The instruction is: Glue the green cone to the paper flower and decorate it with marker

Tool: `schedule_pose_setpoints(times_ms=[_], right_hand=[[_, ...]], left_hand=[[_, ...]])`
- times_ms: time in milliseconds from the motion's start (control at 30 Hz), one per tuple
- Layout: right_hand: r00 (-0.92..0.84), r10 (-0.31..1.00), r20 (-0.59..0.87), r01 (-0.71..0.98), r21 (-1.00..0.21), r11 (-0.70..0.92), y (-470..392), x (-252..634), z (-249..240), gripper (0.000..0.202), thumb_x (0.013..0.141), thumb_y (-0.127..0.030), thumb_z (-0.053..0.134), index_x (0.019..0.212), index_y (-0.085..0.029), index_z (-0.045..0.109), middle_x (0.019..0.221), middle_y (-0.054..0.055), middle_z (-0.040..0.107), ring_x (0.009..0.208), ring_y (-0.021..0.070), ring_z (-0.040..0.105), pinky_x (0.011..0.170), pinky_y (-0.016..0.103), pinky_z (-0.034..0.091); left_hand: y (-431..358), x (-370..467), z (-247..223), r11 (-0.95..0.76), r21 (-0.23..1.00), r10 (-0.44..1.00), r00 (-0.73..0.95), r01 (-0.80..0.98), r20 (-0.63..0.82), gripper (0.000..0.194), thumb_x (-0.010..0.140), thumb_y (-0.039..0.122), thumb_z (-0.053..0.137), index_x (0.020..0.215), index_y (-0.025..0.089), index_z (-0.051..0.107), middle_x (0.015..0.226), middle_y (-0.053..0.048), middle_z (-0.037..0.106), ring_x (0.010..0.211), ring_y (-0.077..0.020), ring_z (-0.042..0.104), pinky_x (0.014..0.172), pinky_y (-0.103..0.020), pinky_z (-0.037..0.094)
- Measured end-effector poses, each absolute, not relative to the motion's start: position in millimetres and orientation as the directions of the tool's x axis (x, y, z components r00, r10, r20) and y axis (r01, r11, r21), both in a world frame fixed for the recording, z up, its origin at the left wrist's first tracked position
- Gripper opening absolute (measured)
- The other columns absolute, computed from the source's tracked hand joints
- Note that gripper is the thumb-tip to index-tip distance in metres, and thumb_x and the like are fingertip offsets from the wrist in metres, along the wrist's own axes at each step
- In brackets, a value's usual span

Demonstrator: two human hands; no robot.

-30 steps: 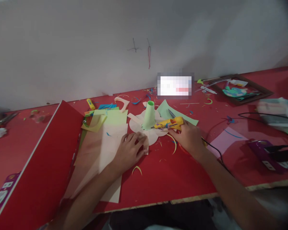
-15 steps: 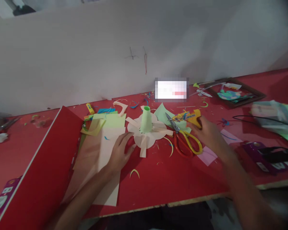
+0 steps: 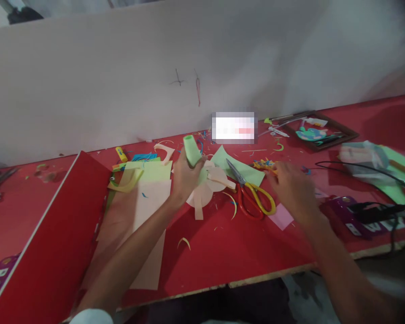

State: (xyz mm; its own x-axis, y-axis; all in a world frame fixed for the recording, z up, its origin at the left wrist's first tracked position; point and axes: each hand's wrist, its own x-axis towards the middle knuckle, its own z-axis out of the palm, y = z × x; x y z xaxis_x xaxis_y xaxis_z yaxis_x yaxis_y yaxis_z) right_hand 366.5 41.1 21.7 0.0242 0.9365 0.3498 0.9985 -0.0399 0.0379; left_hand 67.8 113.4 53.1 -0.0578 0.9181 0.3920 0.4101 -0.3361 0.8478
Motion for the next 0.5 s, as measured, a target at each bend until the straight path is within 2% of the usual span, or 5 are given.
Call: schedule_pose_setpoints(times_ms=[100, 167, 233, 367, 500], right_hand=[[-0.139, 0.984, 0.114, 0.99, 0.005, 0.14, 15, 327, 26, 0.031, 0.103, -0.037, 0.05, 0.125, -0.018, 0.06, 0.093, 0.011, 0.075, 0.079, 0.0263, 0.07, 0.06, 0.031, 0.041], [-0.217, 0.975, 0.043, 0.976, 0.025, 0.216, 3, 309, 21, 0.04, 0.102, -0.025, 0.048, 0.141, -0.017, 0.052, 0.116, 0.015, 0.074, 0.092, 0.0266, 0.073, 0.061, 0.032, 0.046], [-0.218, 0.975, 0.037, 0.975, 0.052, 0.216, -3, 304, 13, 0.051, 0.1, -0.014, 0.044, 0.151, -0.016, 0.042, 0.13, 0.016, 0.07, 0.1, 0.0261, 0.073, 0.067, 0.032, 0.051], [-0.207, 0.977, 0.048, 0.976, 0.079, 0.203, 3, 319, 4, 0.054, 0.098, -0.008, 0.043, 0.151, -0.015, 0.04, 0.129, 0.017, 0.07, 0.106, 0.0281, 0.072, 0.07, 0.032, 0.054], [-0.197, 0.98, 0.042, 0.976, 0.101, 0.192, 26, 330, 15, 0.051, 0.096, -0.002, 0.039, 0.144, -0.013, 0.047, 0.122, 0.018, 0.071, 0.107, 0.0303, 0.071, 0.075, 0.034, 0.053]], left_hand=[[123, 50, 69, -0.448, 0.872, 0.87, -0.129, 0.199, 0.476, 0.027, 0.089, 0.038, 0.074, 0.103, 0.019, 0.062, 0.093, -0.004, 0.072, 0.085, -0.0164, 0.07, 0.075, -0.027, 0.056], [126, 38, 77, -0.505, 0.86, 0.846, -0.156, 0.075, 0.51, 0.029, 0.089, 0.036, 0.075, 0.108, 0.021, 0.06, 0.091, -0.002, 0.07, 0.084, -0.0153, 0.07, 0.074, -0.026, 0.056], [126, 31, 80, -0.53, 0.848, 0.835, -0.182, -0.016, 0.519, 0.033, 0.086, 0.035, 0.076, 0.111, 0.023, 0.059, 0.086, 0.001, 0.065, 0.077, -0.0134, 0.068, 0.07, -0.025, 0.054], [119, 32, 67, -0.504, 0.859, 0.86, -0.144, -0.087, 0.49, 0.033, 0.082, 0.037, 0.08, 0.101, 0.022, 0.058, 0.071, 0.006, 0.057, 0.058, -0.0097, 0.059, 0.06, -0.023, 0.05], [110, 38, 51, -0.406, 0.912, 0.909, 0.075, -0.058, 0.409, 0.036, 0.078, 0.04, 0.085, 0.086, 0.019, 0.058, 0.072, 0.003, 0.061, 0.063, -0.0103, 0.059, 0.06, -0.023, 0.049]])
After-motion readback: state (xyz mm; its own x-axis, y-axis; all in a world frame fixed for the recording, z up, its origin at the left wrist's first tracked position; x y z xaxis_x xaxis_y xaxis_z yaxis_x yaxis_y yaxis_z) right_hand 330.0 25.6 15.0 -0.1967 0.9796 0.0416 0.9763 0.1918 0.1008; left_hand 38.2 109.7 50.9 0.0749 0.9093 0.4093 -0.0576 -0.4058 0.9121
